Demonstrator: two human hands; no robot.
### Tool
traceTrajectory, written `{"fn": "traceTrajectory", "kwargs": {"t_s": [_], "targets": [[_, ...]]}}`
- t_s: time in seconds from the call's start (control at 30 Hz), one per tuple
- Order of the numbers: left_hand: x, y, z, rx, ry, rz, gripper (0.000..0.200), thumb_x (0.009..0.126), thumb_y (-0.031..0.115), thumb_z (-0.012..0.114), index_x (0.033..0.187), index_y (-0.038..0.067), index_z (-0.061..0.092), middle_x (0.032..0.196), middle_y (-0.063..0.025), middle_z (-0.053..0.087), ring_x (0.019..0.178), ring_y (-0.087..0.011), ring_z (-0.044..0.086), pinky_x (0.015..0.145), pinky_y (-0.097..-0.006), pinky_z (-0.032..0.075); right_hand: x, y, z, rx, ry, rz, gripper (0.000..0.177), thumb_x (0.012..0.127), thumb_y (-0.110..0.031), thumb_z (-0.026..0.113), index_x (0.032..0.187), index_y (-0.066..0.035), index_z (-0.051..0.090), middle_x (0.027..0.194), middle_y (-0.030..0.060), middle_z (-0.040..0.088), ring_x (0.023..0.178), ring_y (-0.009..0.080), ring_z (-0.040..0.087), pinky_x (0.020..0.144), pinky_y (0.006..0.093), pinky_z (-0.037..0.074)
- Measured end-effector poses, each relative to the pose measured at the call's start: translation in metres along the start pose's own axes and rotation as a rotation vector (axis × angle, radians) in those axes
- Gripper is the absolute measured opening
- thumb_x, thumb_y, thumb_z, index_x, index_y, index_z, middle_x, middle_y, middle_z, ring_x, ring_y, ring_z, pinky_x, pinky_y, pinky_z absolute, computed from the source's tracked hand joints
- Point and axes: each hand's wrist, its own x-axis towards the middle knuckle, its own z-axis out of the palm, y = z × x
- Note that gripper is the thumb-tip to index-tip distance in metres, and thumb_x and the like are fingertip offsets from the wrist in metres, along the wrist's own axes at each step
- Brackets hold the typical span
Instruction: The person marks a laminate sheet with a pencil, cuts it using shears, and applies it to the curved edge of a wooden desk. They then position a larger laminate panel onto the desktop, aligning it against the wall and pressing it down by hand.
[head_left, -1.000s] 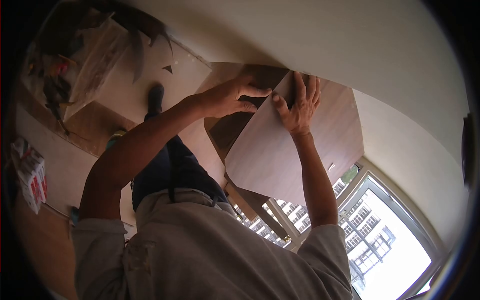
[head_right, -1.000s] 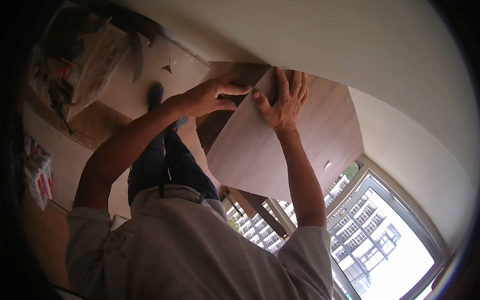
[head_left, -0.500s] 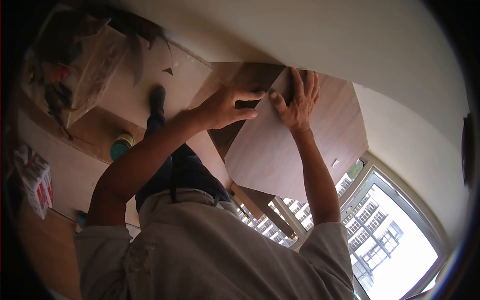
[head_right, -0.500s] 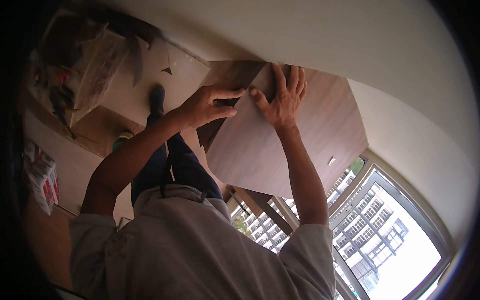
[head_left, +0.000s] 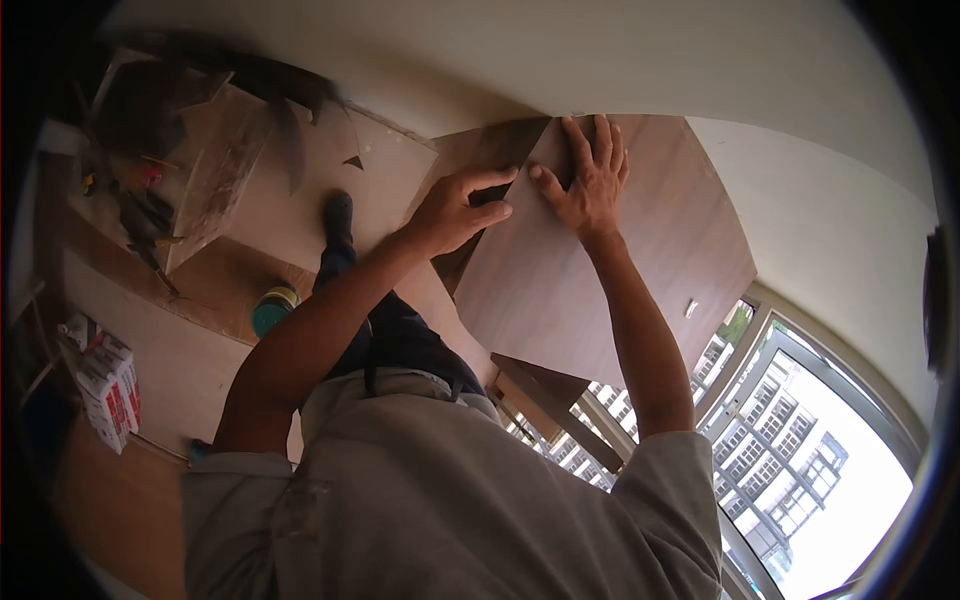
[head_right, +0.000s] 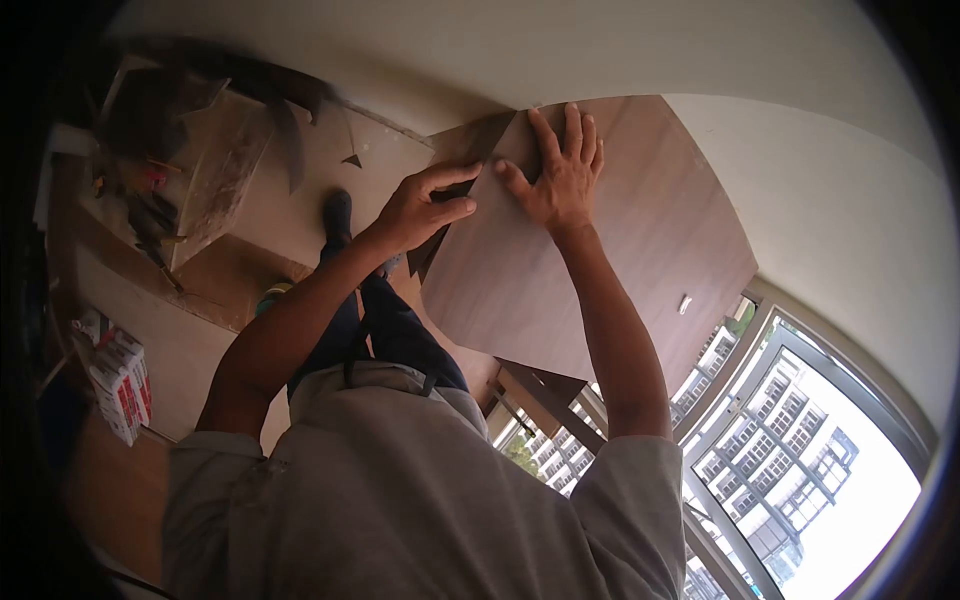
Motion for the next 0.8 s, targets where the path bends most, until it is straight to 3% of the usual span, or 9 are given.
{"fn": "traceTrajectory", "kwargs": {"t_s": [0.1, 0.17, 0.27, 0.4, 0.6, 0.67, 0.7, 0.73, 0.8], "targets": [[0.003, -0.003, 0.004, 0.116, 0.059, 0.043, 0.052, 0.094, 0.012, 0.076, 0.143, 0.001, 0.061, 0.144, -0.014, 0.062, 0.138, -0.0222, 0.055, 0.112, -0.0328, 0.047, 0.003, -0.003, -0.004, -0.006, 0.003, 0.019, 0.089, 0.083, -0.073, 0.068, 0.157, -0.03, 0.047, 0.167, 0.0195, 0.027, 0.156, 0.044, 0.019, 0.125, 0.0616, 0.016], [0.003, -0.006, 0.007, 0.139, 0.117, 0.061, 0.052, 0.094, 0.018, 0.074, 0.141, 0.0, 0.062, 0.141, -0.0163, 0.065, 0.131, -0.0237, 0.062, 0.109, -0.033, 0.049, 0.001, -0.004, -0.006, -0.033, -0.021, 0.035, 0.085, 0.084, -0.073, 0.067, 0.157, -0.033, 0.047, 0.169, 0.018, 0.026, 0.157, 0.0427, 0.019, 0.127, 0.06, 0.015], [0.002, 0.001, 0.01, 0.094, 0.124, -0.027, 0.05, 0.094, 0.017, 0.073, 0.14, 0.0, 0.063, 0.139, -0.0161, 0.066, 0.127, -0.023, 0.064, 0.107, -0.033, 0.05, 0.0, -0.005, -0.007, -0.032, -0.011, 0.045, 0.084, 0.084, -0.073, 0.066, 0.156, -0.033, 0.048, 0.169, 0.016, 0.026, 0.157, 0.0418, 0.019, 0.127, 0.0595, 0.015], [0.003, 0.003, 0.011, 0.2, 0.124, 0.044, 0.049, 0.093, 0.016, 0.072, 0.139, 0.0, 0.063, 0.138, -0.0155, 0.067, 0.127, -0.0219, 0.063, 0.106, -0.0328, 0.05, -0.001, -0.009, -0.016, 0.0, 0.002, 0.066, 0.081, 0.085, -0.07, 0.067, 0.154, -0.033, 0.051, 0.169, 0.0153, 0.027, 0.157, 0.0411, 0.019, 0.128, 0.0582, 0.015], [0.018, 0.027, 0.006, 0.14, 0.031, -0.053, 0.072, 0.09, 0.018, 0.072, 0.156, 0.003, 0.046, 0.145, -0.0194, 0.06, 0.129, -0.0245, 0.06, 0.107, -0.0351, 0.049, -0.006, -0.007, -0.018, 0.086, 0.073, 0.089, 0.072, 0.088, -0.064, 0.066, 0.151, -0.032, 0.055, 0.167, 0.0153, 0.033, 0.156, 0.0396, 0.023, 0.128, 0.057, 0.015], [0.036, 0.037, 0.001, 0.38, -0.025, -0.067, 0.086, 0.088, 0.018, 0.073, 0.163, 0.007, 0.033, 0.141, -0.0205, 0.06, 0.126, -0.025, 0.06, 0.107, -0.0362, 0.049, -0.008, -0.006, -0.018, 0.106, 0.083, 0.089, 0.07, 0.089, -0.063, 0.066, 0.151, -0.032, 0.055, 0.167, 0.0151, 0.034, 0.156, 0.0393, 0.024, 0.128, 0.0567, 0.015], [0.048, 0.031, -0.001, 0.586, -0.026, 0.13, 0.092, 0.086, 0.019, 0.075, 0.166, 0.011, 0.029, 0.131, -0.0178, 0.063, 0.113, -0.0213, 0.064, 0.096, -0.0339, 0.055, -0.007, -0.005, -0.017, 0.114, 0.081, 0.09, 0.07, 0.089, -0.063, 0.066, 0.151, -0.033, 0.056, 0.166, 0.015, 0.034, 0.156, 0.0392, 0.024, 0.128, 0.0563, 0.015], [0.057, 0.026, -0.007, 0.6, -0.031, 0.128, 0.092, 0.086, 0.019, 0.075, 0.166, 0.011, 0.029, 0.131, -0.0178, 0.063, 0.113, -0.0213, 0.064, 0.096, -0.0339, 0.055, -0.007, -0.005, -0.016, 0.121, 0.078, 0.09, 0.069, 0.089, -0.063, 0.066, 0.15, -0.033, 0.056, 0.166, 0.0148, 0.034, 0.156, 0.0391, 0.024, 0.128, 0.0559, 0.015], [0.062, 0.056, -0.001, 0.437, -0.116, -0.272, 0.094, 0.086, 0.021, 0.077, 0.166, 0.015, 0.029, 0.126, -0.0167, 0.063, 0.101, -0.0183, 0.066, 0.079, -0.0335, 0.06, -0.007, -0.003, -0.016, 0.129, 0.076, 0.094, 0.069, 0.089, -0.063, 0.066, 0.151, -0.033, 0.056, 0.167, 0.0147, 0.034, 0.156, 0.0389, 0.024, 0.128, 0.0557, 0.015]]}}
